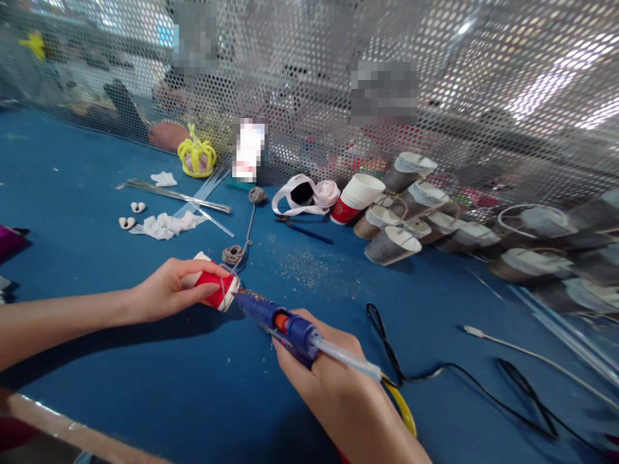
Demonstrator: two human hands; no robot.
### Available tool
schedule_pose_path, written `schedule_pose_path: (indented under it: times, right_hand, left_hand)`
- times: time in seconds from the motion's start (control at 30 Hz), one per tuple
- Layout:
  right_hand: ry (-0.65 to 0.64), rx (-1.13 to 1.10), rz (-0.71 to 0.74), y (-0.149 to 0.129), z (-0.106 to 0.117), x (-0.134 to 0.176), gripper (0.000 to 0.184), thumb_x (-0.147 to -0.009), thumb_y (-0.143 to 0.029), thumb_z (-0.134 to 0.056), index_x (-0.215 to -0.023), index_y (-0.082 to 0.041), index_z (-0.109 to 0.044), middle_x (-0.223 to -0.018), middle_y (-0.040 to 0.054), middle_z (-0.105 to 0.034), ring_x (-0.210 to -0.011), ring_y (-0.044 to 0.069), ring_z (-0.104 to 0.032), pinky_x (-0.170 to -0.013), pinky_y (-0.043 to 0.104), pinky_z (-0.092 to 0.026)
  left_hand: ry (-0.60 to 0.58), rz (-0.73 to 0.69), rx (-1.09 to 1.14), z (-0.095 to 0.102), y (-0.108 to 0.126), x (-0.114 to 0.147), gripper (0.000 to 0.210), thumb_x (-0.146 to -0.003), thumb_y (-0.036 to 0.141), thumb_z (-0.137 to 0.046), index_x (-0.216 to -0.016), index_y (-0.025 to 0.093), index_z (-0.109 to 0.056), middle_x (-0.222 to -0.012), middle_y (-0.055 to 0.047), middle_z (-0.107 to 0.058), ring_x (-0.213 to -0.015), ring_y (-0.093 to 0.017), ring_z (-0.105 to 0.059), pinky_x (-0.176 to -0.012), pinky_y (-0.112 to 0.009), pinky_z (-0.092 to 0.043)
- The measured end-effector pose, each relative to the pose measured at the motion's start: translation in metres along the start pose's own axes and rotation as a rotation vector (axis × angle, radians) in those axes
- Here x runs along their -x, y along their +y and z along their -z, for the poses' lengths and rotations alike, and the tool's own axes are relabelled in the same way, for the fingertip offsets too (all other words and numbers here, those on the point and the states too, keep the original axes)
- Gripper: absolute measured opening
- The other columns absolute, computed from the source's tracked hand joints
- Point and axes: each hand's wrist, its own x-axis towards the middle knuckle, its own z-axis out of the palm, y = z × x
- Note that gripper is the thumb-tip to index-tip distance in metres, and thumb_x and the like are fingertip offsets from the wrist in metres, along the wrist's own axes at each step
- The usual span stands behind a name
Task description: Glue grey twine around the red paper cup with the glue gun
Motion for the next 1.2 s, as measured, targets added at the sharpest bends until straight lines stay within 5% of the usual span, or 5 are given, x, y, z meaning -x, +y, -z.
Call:
schedule_pose_path:
  times: [0.4,0.7,0.9,1.2]
  right_hand:
    - [0.053,0.022,-0.053,-0.005,0.001,-0.008,0.019,-0.076,-0.034,-0.050,-0.072,-0.027,-0.067,-0.052,0.0028,-0.060,-0.047,0.018,-0.055,-0.047,0.026,-0.046]
    - [0.141,0.185,0.176,0.006,-0.001,0.000,0.030,-0.082,-0.029,-0.040,-0.078,-0.026,-0.069,-0.048,-0.0006,-0.059,-0.038,0.012,-0.049,-0.045,0.022,-0.043]
    - [0.201,0.180,0.110,0.009,-0.011,-0.007,0.027,-0.081,-0.034,-0.046,-0.068,-0.022,-0.067,-0.056,0.0027,-0.065,-0.050,0.017,-0.061,-0.046,0.023,-0.045]
    - [0.184,0.191,0.103,0.005,-0.005,-0.002,0.024,-0.079,-0.033,-0.049,-0.066,-0.023,-0.066,-0.053,0.0003,-0.064,-0.047,0.015,-0.060,-0.044,0.023,-0.045]
  left_hand:
    - [-0.020,-0.092,-0.184,-0.001,0.001,0.005,0.031,-0.082,0.025,-0.048,-0.106,0.011,-0.061,-0.063,-0.002,-0.066,-0.053,-0.009,-0.054,-0.055,-0.017,-0.045]
    - [-0.007,-0.165,-0.213,-0.002,0.002,0.006,0.029,-0.082,0.023,-0.048,-0.104,0.010,-0.062,-0.058,0.000,-0.062,-0.046,-0.007,-0.047,-0.048,-0.015,-0.041]
    - [-0.002,-0.164,-0.269,-0.003,0.002,0.007,0.031,-0.081,0.022,-0.047,-0.105,0.009,-0.061,-0.050,0.003,-0.053,-0.042,-0.005,-0.037,-0.047,-0.014,-0.037]
    - [-0.003,-0.209,-0.274,-0.002,0.000,0.007,0.030,-0.082,0.022,-0.047,-0.105,0.010,-0.061,-0.046,0.007,-0.043,-0.041,-0.005,-0.027,-0.041,-0.012,-0.028]
